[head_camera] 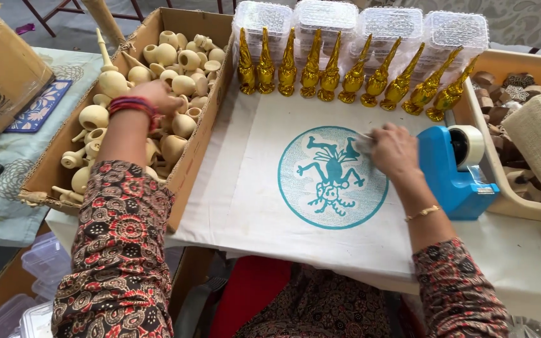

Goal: The person wraps gold foil around wooden bird figurines one at a time, pressing and smoothing the foil over the body and long tail, then places each wrapped figurine in a row on the table. Near the end they pick up an unwrapped wooden figurine and wipe it with a cloth.

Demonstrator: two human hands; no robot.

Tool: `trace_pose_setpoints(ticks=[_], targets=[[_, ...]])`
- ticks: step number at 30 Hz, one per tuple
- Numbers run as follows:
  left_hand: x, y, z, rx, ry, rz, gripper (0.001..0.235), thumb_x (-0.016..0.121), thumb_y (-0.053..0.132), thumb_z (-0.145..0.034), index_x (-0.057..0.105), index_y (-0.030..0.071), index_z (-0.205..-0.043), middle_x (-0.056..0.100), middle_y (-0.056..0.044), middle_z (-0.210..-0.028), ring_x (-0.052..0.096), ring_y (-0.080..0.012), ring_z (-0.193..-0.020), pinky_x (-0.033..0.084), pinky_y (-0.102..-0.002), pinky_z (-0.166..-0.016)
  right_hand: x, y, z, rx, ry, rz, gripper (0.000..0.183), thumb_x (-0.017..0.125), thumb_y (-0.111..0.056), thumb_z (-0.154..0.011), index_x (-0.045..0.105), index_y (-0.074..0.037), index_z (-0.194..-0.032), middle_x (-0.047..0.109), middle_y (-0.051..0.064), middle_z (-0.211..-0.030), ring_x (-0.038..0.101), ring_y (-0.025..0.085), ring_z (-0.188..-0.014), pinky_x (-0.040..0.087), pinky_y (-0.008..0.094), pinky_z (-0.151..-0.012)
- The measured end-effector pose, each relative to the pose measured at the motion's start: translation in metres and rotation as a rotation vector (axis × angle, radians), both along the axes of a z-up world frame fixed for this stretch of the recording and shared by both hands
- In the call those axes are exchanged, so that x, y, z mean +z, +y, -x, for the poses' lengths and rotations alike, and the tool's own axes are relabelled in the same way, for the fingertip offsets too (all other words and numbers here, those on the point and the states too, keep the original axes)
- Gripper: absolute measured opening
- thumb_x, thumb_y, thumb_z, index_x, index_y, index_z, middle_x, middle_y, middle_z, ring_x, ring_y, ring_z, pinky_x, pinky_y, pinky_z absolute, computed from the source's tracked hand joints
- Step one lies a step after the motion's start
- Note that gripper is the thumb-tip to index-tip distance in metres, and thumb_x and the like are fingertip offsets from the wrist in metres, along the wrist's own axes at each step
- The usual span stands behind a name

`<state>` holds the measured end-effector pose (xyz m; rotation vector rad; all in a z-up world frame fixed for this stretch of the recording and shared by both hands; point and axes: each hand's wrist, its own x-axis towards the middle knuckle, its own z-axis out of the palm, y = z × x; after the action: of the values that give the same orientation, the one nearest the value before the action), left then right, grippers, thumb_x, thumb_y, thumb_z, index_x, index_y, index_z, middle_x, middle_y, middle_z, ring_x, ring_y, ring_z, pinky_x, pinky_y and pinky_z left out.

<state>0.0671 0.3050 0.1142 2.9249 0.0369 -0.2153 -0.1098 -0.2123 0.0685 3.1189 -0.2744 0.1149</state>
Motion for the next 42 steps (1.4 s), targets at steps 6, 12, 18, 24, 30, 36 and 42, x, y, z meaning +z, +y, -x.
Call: trace_pose_setpoints(ticks=[6, 12, 18, 24, 30, 36, 42], targets=[[-0.001, -0.012, 0.031, -0.071, -0.091, -0.053, 0.038, 0.074, 0.049, -0.090, 0.080, 0.023, -0.117, 0.075, -0.010, -0.124, 0.070, -0.0318, -0.112, 0.054, -0.043, -0.101, -0.055, 0.014, -0.041, 0.282, -0.249, -0.194, 0.038, 0.060, -0.029, -0.098, 0.068, -0.014, -0.131, 0.048, 0.012, -0.150, 0.050, 0.032, -0.126, 0.040, 0.052, -0.103], [0.034, -0.030, 0.052, 0.057, -0.250, -0.135, 0.019, 0.080, 0.034, -0.090, 0.082, 0.023, -0.106, 0.076, -0.011, -0.112, 0.071, -0.0284, -0.105, 0.057, -0.043, -0.092, -0.048, 0.016, -0.024, 0.307, -0.202, -0.319, 0.033, 0.057, -0.025, -0.103, 0.070, -0.015, -0.133, 0.064, 0.003, -0.141, 0.058, 0.026, -0.129, 0.046, 0.041, -0.110], [0.053, -0.024, 0.049, 0.090, -0.573, -0.065, 0.015, 0.067, 0.026, -0.105, 0.080, 0.020, -0.110, 0.078, -0.009, -0.095, 0.074, -0.0253, -0.081, 0.060, -0.041, -0.074, -0.041, 0.019, -0.020, 0.330, -0.274, -0.292, 0.029, 0.061, -0.021, -0.096, 0.077, -0.014, -0.119, 0.069, 0.005, -0.132, 0.061, 0.027, -0.121, 0.045, 0.043, -0.103], [0.063, -0.147, 0.115, -0.455, -0.772, 0.244, 0.011, 0.076, 0.018, -0.092, 0.084, 0.018, -0.098, 0.076, -0.012, -0.084, 0.071, -0.0256, -0.080, 0.058, -0.040, -0.069, -0.031, 0.012, -0.023, 0.077, -0.150, -0.336, 0.027, 0.058, -0.028, -0.105, 0.077, -0.013, -0.116, 0.074, 0.006, -0.117, 0.070, 0.026, -0.104, 0.054, 0.041, -0.097], [-0.034, -0.288, 0.114, -0.574, -0.267, 0.057, 0.015, 0.069, 0.027, -0.095, 0.077, 0.018, -0.105, 0.075, -0.003, -0.094, 0.073, -0.0178, -0.084, 0.062, -0.036, -0.073, -0.026, 0.003, -0.017, 0.039, -0.193, -0.408, 0.032, 0.064, -0.035, -0.096, 0.076, -0.016, -0.119, 0.072, 0.009, -0.113, 0.069, 0.031, -0.098, 0.053, 0.044, -0.091], [-0.087, -0.300, 0.071, -0.433, -0.327, 0.534, 0.024, 0.073, 0.031, -0.097, 0.073, 0.017, -0.117, 0.076, -0.003, -0.094, 0.071, -0.0168, -0.082, 0.059, -0.035, -0.078, -0.039, -0.002, -0.025, 0.129, -0.350, -0.497, 0.037, 0.053, -0.043, -0.105, 0.077, -0.017, -0.117, 0.073, 0.008, -0.114, 0.066, 0.030, -0.109, 0.040, 0.049, -0.101], [-0.100, -0.232, -0.011, 0.415, -0.448, 0.989, 0.083, 0.079, 0.032, -0.087, 0.036, 0.009, -0.154, 0.073, -0.014, -0.105, 0.072, -0.0282, -0.091, 0.058, -0.043, -0.083, -0.041, 0.012, -0.025, 0.240, -0.300, -0.548, 0.040, 0.051, -0.042, -0.104, 0.076, -0.015, -0.121, 0.072, 0.009, -0.116, 0.059, 0.027, -0.115, 0.026, 0.047, -0.109]])
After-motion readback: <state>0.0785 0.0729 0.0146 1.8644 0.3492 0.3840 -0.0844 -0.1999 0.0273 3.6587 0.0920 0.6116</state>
